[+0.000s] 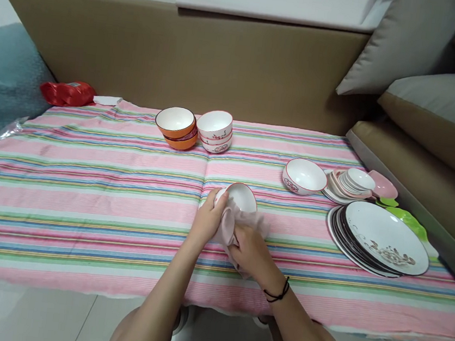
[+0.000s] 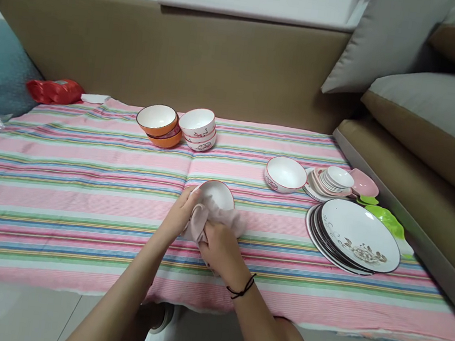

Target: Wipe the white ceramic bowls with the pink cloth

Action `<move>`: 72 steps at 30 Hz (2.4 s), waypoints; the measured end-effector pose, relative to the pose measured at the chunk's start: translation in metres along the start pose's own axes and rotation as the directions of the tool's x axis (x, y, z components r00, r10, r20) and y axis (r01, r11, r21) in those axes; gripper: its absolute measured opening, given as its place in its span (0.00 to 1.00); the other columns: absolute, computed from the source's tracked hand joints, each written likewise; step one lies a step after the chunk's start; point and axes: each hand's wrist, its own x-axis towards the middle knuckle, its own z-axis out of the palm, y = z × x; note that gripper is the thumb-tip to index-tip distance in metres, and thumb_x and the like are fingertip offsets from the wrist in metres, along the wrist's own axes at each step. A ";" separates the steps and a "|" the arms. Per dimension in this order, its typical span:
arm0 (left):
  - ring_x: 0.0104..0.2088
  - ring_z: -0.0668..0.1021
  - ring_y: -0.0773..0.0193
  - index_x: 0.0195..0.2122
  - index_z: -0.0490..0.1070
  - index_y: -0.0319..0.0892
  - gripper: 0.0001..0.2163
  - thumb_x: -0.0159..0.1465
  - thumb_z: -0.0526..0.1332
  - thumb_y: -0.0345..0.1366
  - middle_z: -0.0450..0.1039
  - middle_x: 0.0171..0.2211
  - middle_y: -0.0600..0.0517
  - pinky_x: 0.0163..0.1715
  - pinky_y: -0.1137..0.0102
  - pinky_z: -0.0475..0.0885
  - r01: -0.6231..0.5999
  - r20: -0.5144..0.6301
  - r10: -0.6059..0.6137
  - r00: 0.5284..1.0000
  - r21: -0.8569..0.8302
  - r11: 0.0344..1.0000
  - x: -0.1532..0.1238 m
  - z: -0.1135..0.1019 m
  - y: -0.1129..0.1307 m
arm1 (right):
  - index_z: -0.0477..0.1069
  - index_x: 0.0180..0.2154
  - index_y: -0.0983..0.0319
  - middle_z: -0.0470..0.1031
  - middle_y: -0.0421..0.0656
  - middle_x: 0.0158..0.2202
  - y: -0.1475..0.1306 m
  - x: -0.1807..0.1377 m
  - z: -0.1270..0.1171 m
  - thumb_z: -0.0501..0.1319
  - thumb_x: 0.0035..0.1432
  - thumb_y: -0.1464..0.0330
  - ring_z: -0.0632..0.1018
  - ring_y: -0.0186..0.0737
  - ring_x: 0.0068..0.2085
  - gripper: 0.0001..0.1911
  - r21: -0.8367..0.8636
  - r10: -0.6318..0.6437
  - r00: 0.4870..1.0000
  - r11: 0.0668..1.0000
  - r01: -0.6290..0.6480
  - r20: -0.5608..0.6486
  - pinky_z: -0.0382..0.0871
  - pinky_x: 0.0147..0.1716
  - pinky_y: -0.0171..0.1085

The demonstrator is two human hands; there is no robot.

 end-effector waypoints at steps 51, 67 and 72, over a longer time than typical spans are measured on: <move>0.55 0.72 0.54 0.54 0.66 0.47 0.21 0.67 0.49 0.51 0.70 0.55 0.46 0.57 0.59 0.62 -0.014 0.029 0.013 1.000 0.047 0.999 0.001 -0.003 -0.006 | 0.66 0.26 0.62 0.72 0.41 0.25 -0.007 -0.002 0.009 0.57 0.53 0.76 0.71 0.36 0.25 0.06 0.012 -0.022 0.985 1.000 0.024 -0.171 0.61 0.26 0.34; 0.58 0.69 0.52 0.56 0.65 0.46 0.22 0.67 0.49 0.51 0.67 0.58 0.45 0.57 0.58 0.61 0.006 0.023 -0.007 1.000 0.062 0.998 -0.002 -0.002 0.000 | 0.66 0.24 0.63 0.72 0.41 0.24 -0.003 0.001 0.007 0.57 0.52 0.77 0.71 0.36 0.26 0.07 0.052 0.002 0.995 0.999 0.004 -0.103 0.62 0.27 0.35; 0.58 0.70 0.53 0.56 0.66 0.47 0.22 0.67 0.50 0.52 0.69 0.57 0.46 0.57 0.60 0.62 0.008 0.029 -0.009 1.000 0.041 0.999 -0.001 -0.003 -0.004 | 0.60 0.23 0.61 0.64 0.34 0.20 -0.005 -0.005 0.001 0.58 0.54 0.72 0.65 0.31 0.23 0.09 0.334 0.064 0.994 0.942 -0.031 -0.086 0.57 0.22 0.31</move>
